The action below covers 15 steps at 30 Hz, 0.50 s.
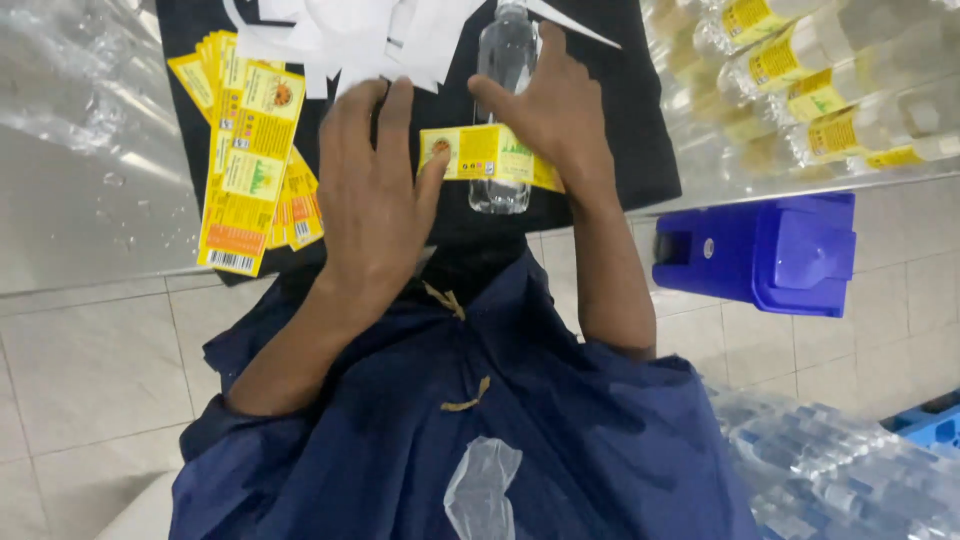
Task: Manually applying adhesive labels to clear plastic water bottles at a production workstation.
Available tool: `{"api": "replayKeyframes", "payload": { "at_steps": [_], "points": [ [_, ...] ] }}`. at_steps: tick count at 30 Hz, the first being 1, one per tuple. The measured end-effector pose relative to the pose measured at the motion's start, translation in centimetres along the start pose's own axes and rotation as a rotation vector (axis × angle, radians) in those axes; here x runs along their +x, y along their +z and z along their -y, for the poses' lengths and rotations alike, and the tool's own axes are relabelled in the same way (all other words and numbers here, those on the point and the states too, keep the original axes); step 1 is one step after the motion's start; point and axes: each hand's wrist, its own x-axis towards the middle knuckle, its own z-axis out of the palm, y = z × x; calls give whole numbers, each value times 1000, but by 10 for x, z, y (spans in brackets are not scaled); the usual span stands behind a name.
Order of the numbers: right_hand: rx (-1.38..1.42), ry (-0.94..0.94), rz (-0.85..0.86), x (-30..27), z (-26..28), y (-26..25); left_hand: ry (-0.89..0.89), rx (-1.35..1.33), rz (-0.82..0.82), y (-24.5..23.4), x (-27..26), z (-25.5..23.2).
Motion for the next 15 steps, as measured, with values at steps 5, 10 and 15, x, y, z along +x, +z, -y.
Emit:
{"api": "replayKeyframes", "payload": {
  "at_steps": [5,10,15],
  "points": [
    [174,-16,-204,-27,0,-19,274,-30,-123,45,-53,-53],
    [714,-263,-471,-116,35,-47,214,-103,-158,68,-45,-52],
    [1055,-649,-413,-165,11,-41,351,-443,432,-4,3,-22]
  ]
}}
